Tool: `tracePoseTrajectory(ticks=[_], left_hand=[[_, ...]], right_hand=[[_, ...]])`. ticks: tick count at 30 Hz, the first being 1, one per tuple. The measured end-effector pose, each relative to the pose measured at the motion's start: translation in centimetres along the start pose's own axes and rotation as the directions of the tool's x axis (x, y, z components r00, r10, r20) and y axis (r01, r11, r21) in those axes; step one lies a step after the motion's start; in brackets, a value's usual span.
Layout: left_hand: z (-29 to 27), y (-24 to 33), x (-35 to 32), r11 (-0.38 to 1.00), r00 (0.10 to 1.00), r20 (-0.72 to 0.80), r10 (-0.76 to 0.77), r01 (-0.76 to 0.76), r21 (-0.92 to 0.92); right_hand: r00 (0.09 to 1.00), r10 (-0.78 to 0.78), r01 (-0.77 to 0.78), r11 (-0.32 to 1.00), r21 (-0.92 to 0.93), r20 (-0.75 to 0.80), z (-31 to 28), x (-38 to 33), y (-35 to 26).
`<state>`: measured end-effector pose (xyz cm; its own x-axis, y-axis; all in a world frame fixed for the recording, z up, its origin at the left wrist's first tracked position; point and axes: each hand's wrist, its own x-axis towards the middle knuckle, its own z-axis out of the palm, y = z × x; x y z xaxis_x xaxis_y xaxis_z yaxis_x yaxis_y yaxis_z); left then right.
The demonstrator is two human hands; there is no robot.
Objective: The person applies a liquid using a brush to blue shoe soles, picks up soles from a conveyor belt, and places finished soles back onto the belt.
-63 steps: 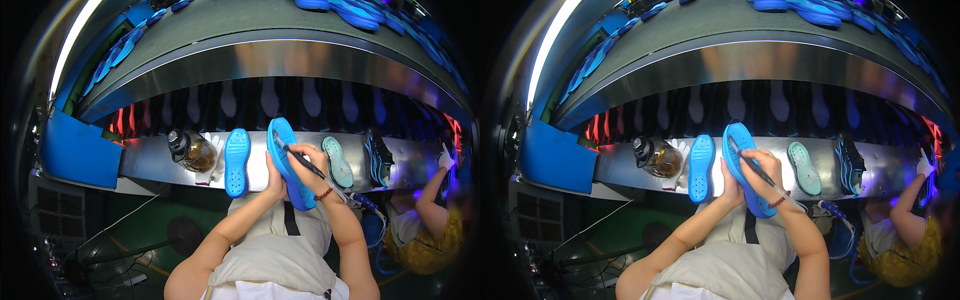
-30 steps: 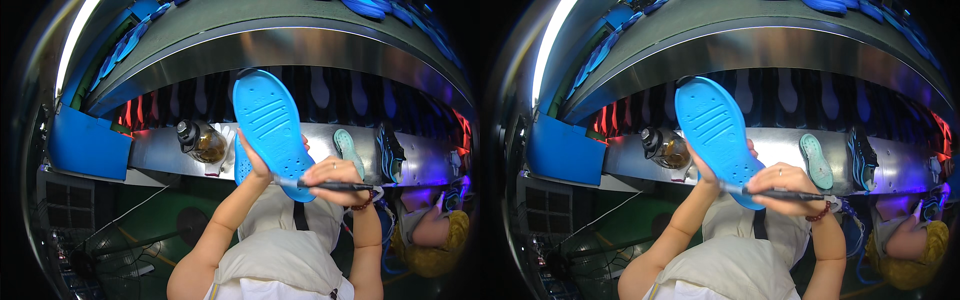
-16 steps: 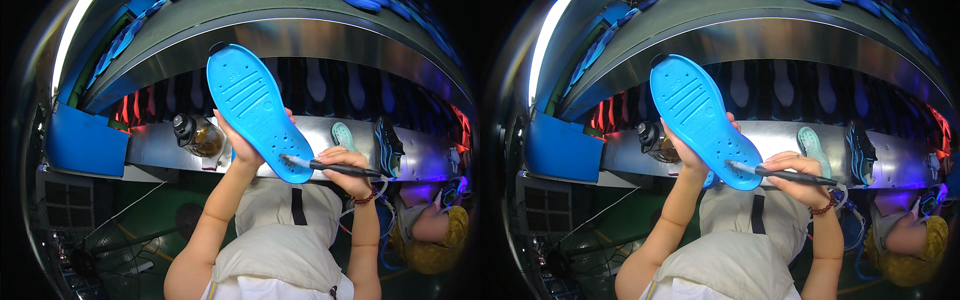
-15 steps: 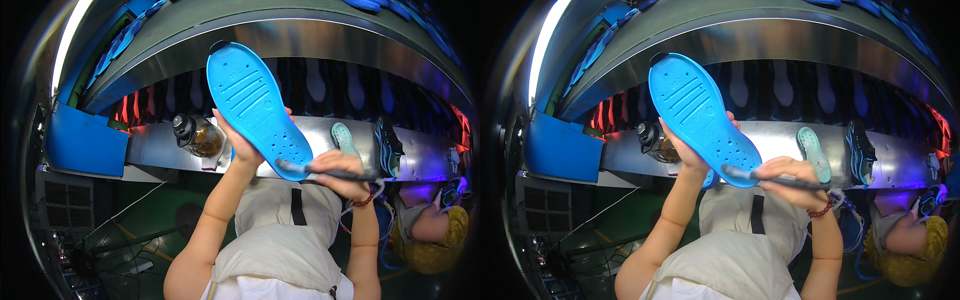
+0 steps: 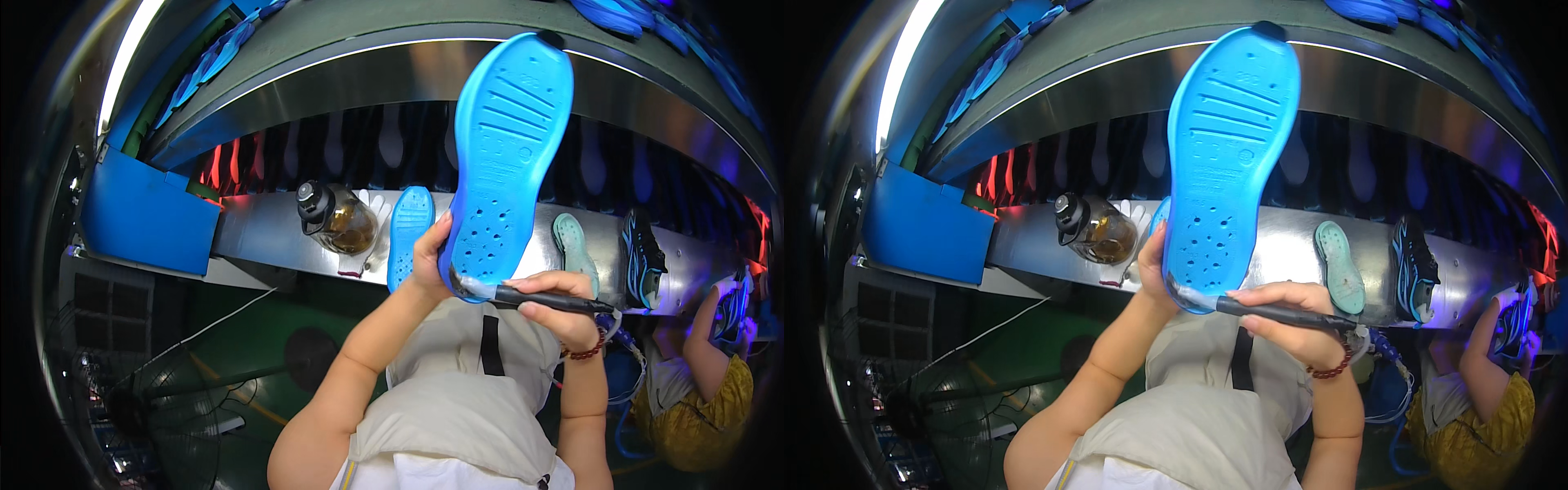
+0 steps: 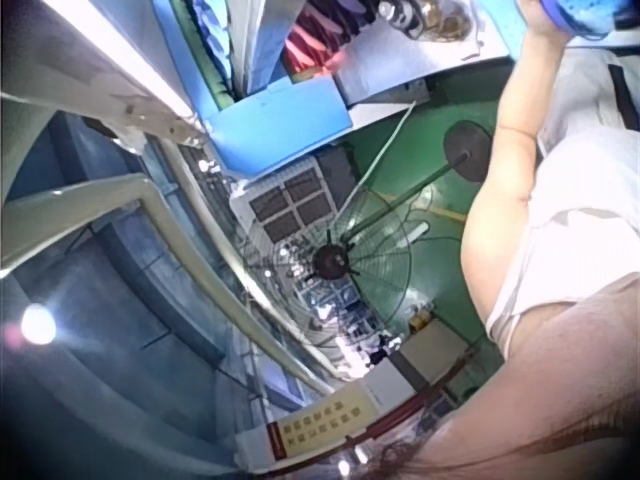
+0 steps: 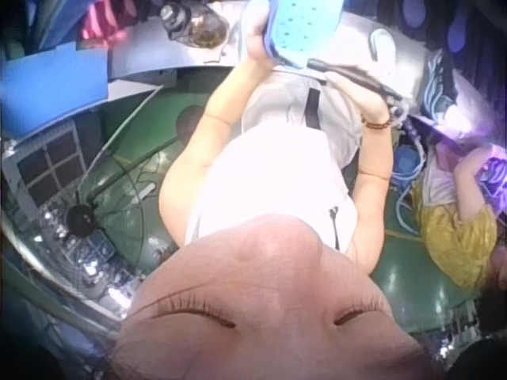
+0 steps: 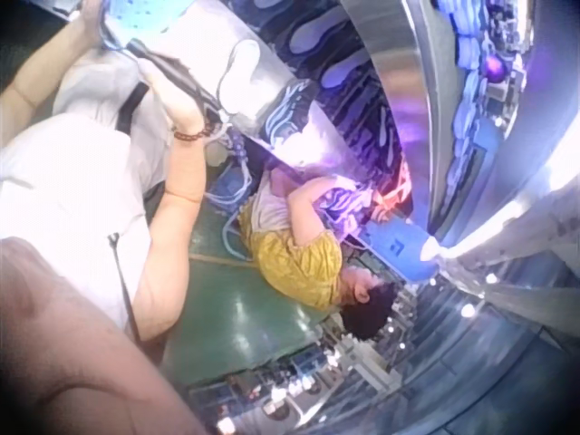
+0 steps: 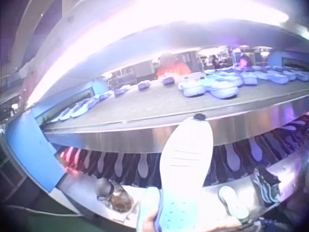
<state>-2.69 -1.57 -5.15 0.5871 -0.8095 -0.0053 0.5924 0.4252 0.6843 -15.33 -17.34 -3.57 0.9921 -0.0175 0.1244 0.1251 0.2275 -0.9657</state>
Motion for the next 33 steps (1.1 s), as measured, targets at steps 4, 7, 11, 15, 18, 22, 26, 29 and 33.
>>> tracePoseTrajectory(ticks=[4, 7, 11, 15, 18, 22, 26, 29, 33], left_hand=[[-0.6, 1.7, -0.3, 0.984, 0.974, 0.152, -0.166, 0.174, -0.044], [0.4, 2.6, 0.3, 0.94, 0.924, 0.177, -0.338, 0.34, 0.022], [-0.4, 3.3, 0.6, 0.828, 0.816, 0.137, -0.561, 0.551, 0.104], [0.4, 3.7, 0.8, 0.705, 0.724, 0.04, -0.688, 0.655, 0.271], [0.3, 3.6, 1.1, 0.597, 0.693, 0.001, -0.721, 0.619, 0.511], [-0.7, 4.2, 0.1, 0.601, 0.677, -0.101, -0.729, 0.704, 0.377], [-0.9, 4.9, 0.5, 0.642, 0.727, -0.076, -0.682, 0.646, 0.414], [-1.0, 5.6, -0.6, 0.715, 0.755, -0.19, -0.627, 0.655, 0.245], [-3.1, 6.2, -0.9, 0.803, 0.842, 0.019, -0.539, 0.506, 0.314]], right_hand=[[0.944, -0.16, 0.204, 0.97, -0.132, 0.289, -1.9, 0.5, -1.3], [0.942, -0.163, 0.254, 0.918, -0.305, 0.294, -1.5, 1.3, -1.2], [0.844, -0.113, 0.315, 0.896, -0.313, 0.525, -1.7, 0.7, -2.9], [0.889, -0.22, 0.373, 0.857, -0.356, 0.402, -3.2, 1.3, -2.9], [0.852, -0.017, 0.359, 0.746, -0.561, 0.523, -3.1, 0.8, -4.4], [0.857, -0.118, 0.375, 0.811, -0.449, 0.502, -4.1, 1.0, -4.8], [0.875, -0.082, 0.341, 0.803, -0.488, 0.478, -5.2, 1.1, -3.2], [0.896, -0.115, 0.326, 0.827, -0.459, 0.43, -5.5, 0.7, -3.3], [0.964, -0.132, 0.212, 0.905, -0.369, 0.232, -6.1, 0.5, -1.3]])
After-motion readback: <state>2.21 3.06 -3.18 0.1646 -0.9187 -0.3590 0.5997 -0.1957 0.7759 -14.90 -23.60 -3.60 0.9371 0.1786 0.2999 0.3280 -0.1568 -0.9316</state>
